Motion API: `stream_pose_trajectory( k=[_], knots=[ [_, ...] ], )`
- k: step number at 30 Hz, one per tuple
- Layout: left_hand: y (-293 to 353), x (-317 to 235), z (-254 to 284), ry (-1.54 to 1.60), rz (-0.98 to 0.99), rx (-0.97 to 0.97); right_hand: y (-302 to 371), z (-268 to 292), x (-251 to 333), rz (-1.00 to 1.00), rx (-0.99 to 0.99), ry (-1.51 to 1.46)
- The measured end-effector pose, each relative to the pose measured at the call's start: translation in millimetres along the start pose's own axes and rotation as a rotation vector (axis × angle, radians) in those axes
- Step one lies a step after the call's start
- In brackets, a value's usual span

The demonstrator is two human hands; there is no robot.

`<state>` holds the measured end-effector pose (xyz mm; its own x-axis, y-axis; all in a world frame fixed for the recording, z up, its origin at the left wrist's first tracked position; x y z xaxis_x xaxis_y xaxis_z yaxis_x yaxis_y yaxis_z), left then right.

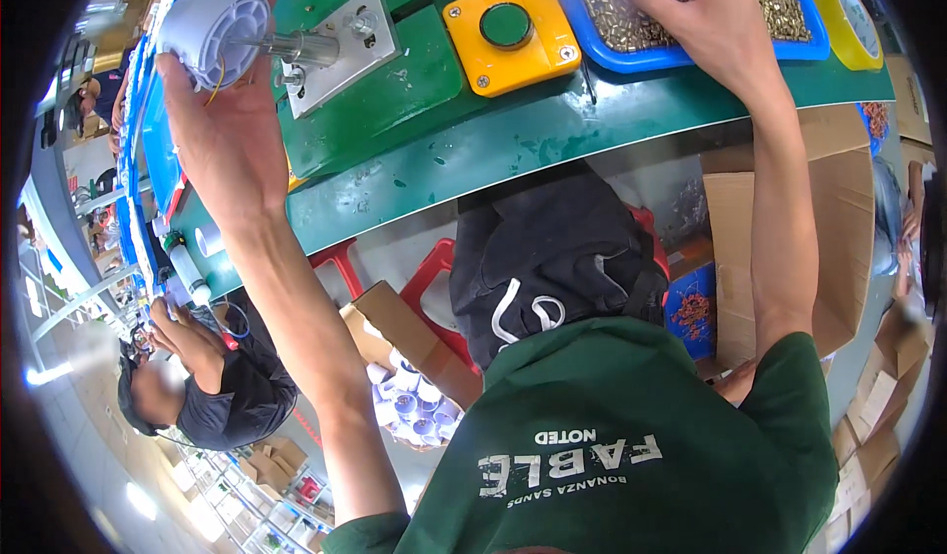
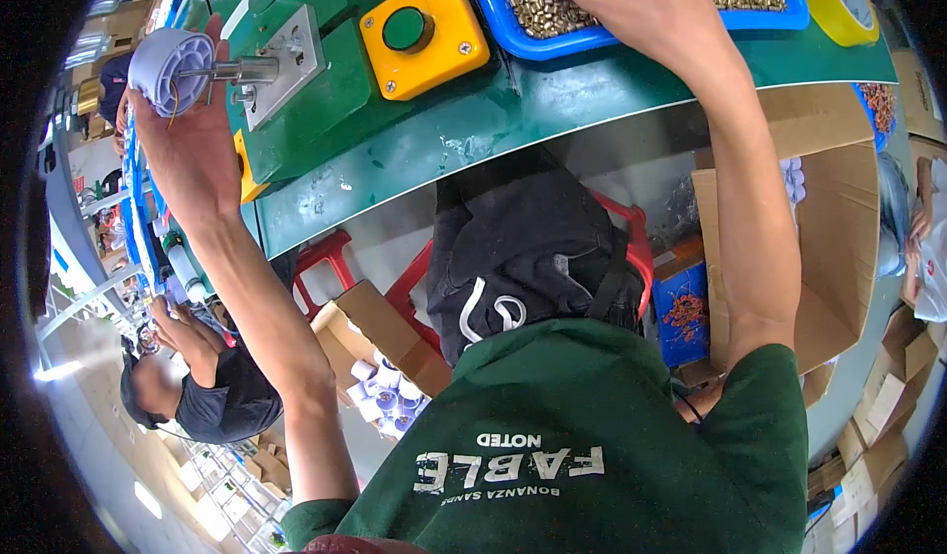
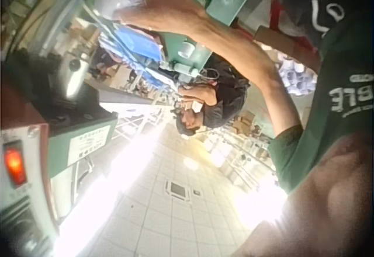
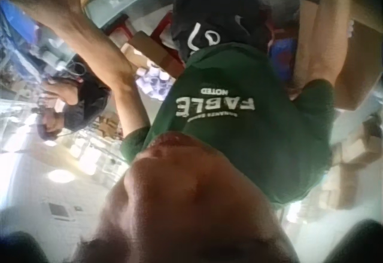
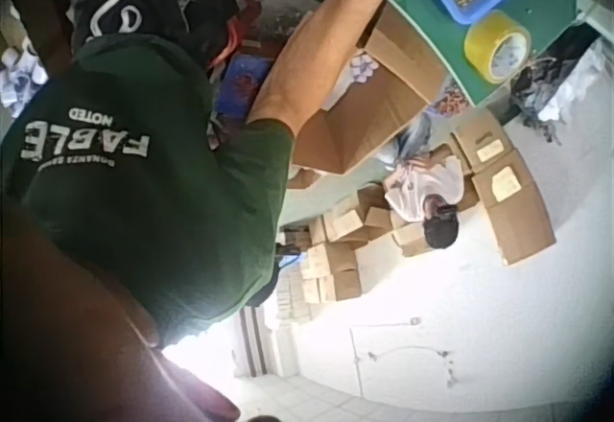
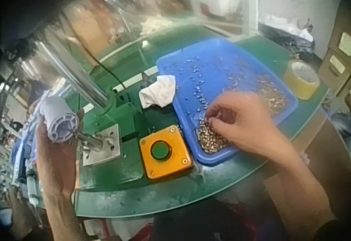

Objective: Manually load metal components into a plastic housing and use a pneumatic press to secure them.

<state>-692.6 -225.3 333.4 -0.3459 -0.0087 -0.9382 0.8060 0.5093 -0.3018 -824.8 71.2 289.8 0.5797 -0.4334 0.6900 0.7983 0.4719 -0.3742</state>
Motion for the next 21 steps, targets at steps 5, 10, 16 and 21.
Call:
stream_pose_trajectory(
  k=[5,10,16,21],
  knots=[
    [0,-4,-1,0.063,-0.044,-0.031,0,-1,1,0.009,0.012,-0.013],
    [-1,-11,-5,-0.011,-0.104,0.025,0,0,3,0.039,0.009,0.018],
    [6,-37,7,-0.433,-0.416,0.042,-3,0,5,0.049,0.005,0.011],
    [9,-32,-7,-0.64,-0.42,0.144,0,0,33,0.165,-0.002,-0.17]
  ],
)
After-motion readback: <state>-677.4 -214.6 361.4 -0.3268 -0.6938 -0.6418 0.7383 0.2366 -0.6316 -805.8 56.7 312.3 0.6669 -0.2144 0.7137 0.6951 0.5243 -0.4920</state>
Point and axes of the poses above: each hand's wrist, its own y-axis away from the middle knuckle, its own z-axis out of the back of the hand, x = y × z, the point moved 10 cm from there along -y, towards the middle knuckle, and after that the axes turned 1 degree about z, right-handed, at the moved point
